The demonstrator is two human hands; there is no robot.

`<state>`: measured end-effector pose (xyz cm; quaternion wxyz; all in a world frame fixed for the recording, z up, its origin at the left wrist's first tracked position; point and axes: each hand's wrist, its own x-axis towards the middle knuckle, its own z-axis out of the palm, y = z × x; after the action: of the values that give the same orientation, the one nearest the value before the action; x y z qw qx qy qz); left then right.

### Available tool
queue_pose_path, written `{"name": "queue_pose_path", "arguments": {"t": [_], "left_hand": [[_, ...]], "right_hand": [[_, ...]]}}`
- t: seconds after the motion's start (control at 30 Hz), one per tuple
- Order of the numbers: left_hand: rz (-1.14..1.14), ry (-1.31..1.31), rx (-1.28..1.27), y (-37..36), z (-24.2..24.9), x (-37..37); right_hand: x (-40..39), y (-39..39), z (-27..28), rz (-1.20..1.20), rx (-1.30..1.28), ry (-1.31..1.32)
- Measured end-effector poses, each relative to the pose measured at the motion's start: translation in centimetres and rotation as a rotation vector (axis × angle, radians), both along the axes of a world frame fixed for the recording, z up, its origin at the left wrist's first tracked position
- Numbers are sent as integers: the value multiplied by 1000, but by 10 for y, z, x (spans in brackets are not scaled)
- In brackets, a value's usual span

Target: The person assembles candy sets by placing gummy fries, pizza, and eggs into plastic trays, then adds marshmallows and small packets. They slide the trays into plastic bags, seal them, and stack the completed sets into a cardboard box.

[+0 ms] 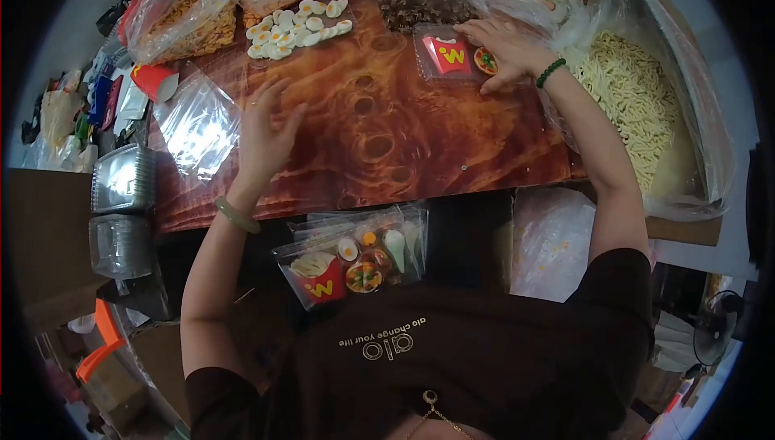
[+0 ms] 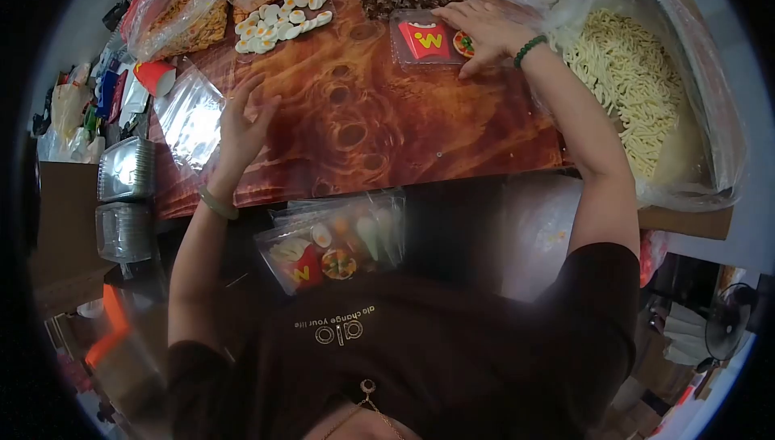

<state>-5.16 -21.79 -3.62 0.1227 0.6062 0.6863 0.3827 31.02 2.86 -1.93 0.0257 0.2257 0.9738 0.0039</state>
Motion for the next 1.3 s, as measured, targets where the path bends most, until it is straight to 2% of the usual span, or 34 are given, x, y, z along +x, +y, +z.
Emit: {"name": "queue_pose_path", "arguments": {"t": [0.03, 0.1, 0.2, 0.27, 0.33, 0.4, 0.47, 0.5, 0.53, 0.6, 0.63, 0.77, 0.87, 0.93, 1.13, 1.3], "left_hand": [[11, -1, -6, -3, -10, -17], [68, 389, 190, -6, -26, -51], [144, 530, 181, -5, -36, -93], [204, 521, 139, -5, -27, -107], [178, 550, 193, 0, -33, -133], [173, 478, 95, 2, -33, -148], [50, 507, -98, 6, -32, -160], [47, 627, -67, 3, -27, -157], [59, 630, -66, 3, -30, -161], [-63, 836, -3, 4, -35, -173], [-79, 878, -60, 3, -26, -172], [-63, 883, -1, -5, -10, -182], [-59, 875, 48, -10, -30, -186], [-60, 810, -12, -9, -30, -185], [-105, 961, -155, -3, -19, -189], [-64, 935, 123, -28, 23, -186]], "right_hand": [[1, 0, 0, -7, -26, -7], [1, -4, 5, -14, -84, -10], [2, -17, 5, -42, -133, 12], [-3, -34, 16, -114, -200, 25], [-3, -42, 12, -129, -135, 37], [-3, -45, 8, -130, -106, 41], [-5, -47, 8, -201, -103, 34], [-6, -46, 6, -191, -99, 35], [-5, -42, 2, -220, -131, 41], [-9, -44, 3, -234, -158, 51], [-12, -50, 5, -229, -150, 54], [-20, -66, -4, -189, -103, 87], [-24, -73, -8, -208, -87, 90], [-25, -72, -6, -226, -83, 95], [-25, -73, -8, -214, -76, 83], [-26, -73, -9, -222, -96, 100]]}}
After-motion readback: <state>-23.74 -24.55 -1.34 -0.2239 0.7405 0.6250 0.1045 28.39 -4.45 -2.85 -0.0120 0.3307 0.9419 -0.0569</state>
